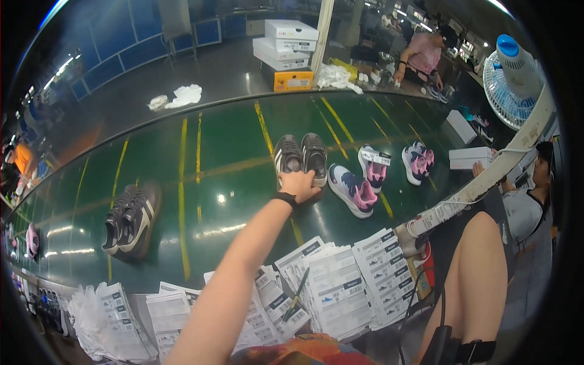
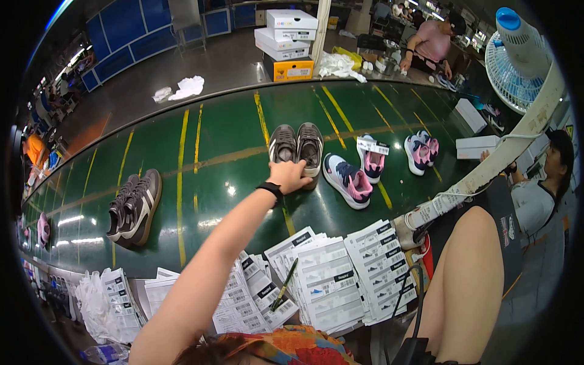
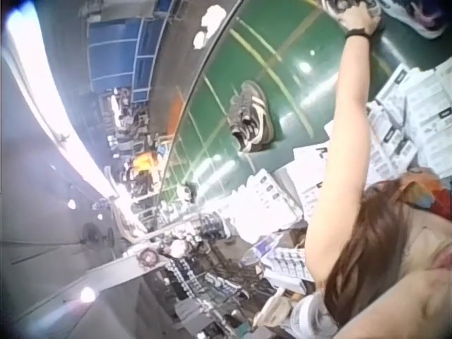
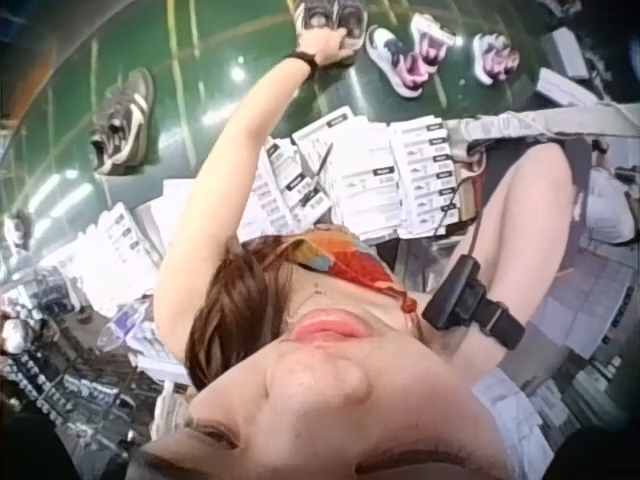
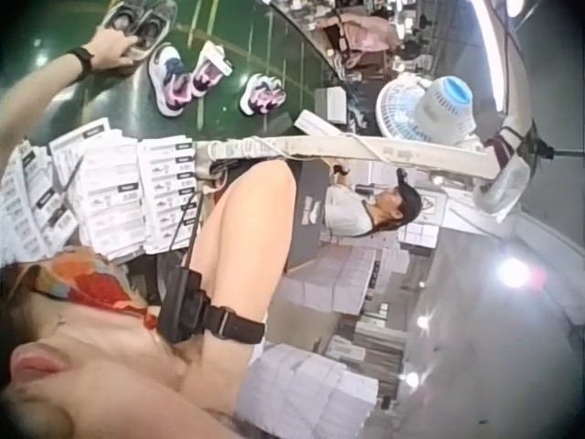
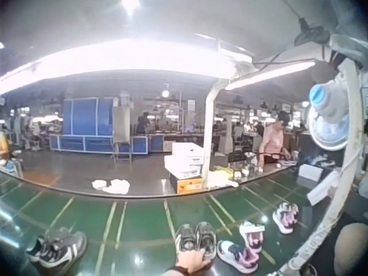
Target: The recorder matches product identification labels and tags to specific pairs of shoes on a manufacturing line, placing the tags inside or on the shoes.
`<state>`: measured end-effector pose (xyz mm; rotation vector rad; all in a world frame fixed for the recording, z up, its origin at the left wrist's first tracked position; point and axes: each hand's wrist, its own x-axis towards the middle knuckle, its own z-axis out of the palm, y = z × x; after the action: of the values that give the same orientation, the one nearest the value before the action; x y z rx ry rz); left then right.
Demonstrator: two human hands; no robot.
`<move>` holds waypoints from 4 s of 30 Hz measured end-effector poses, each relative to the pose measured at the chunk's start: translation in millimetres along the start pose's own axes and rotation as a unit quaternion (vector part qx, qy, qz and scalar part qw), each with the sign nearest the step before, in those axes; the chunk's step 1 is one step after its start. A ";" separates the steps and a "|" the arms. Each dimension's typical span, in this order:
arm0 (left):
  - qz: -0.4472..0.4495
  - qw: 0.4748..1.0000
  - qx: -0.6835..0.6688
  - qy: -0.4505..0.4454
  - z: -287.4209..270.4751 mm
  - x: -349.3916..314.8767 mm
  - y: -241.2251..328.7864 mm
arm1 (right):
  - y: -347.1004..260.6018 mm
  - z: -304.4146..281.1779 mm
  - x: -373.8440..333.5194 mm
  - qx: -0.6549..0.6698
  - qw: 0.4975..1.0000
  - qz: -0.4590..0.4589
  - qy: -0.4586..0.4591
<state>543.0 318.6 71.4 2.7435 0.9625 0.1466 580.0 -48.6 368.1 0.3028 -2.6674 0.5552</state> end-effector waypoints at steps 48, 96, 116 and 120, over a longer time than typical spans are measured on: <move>0.118 0.911 -0.392 0.037 -136.5 -265.1 -8.3 | 324.7 110.3 -79.4 -0.062 0.846 0.449 0.281; -0.370 0.838 -0.401 -0.002 -27.2 -440.5 8.6 | 275.5 216.2 -28.7 -0.044 0.782 0.602 0.155; 0.012 0.978 -0.179 0.103 -40.6 -433.4 3.3 | 247.4 197.5 -39.1 -0.043 0.771 0.575 0.270; 0.025 0.978 -0.170 0.115 -35.0 -444.9 10.8 | 280.8 218.4 -42.4 -0.160 0.776 0.593 0.146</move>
<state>196.9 38.1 99.9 2.4696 0.8327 0.5912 464.6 116.7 72.0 -1.5221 -2.2631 0.3799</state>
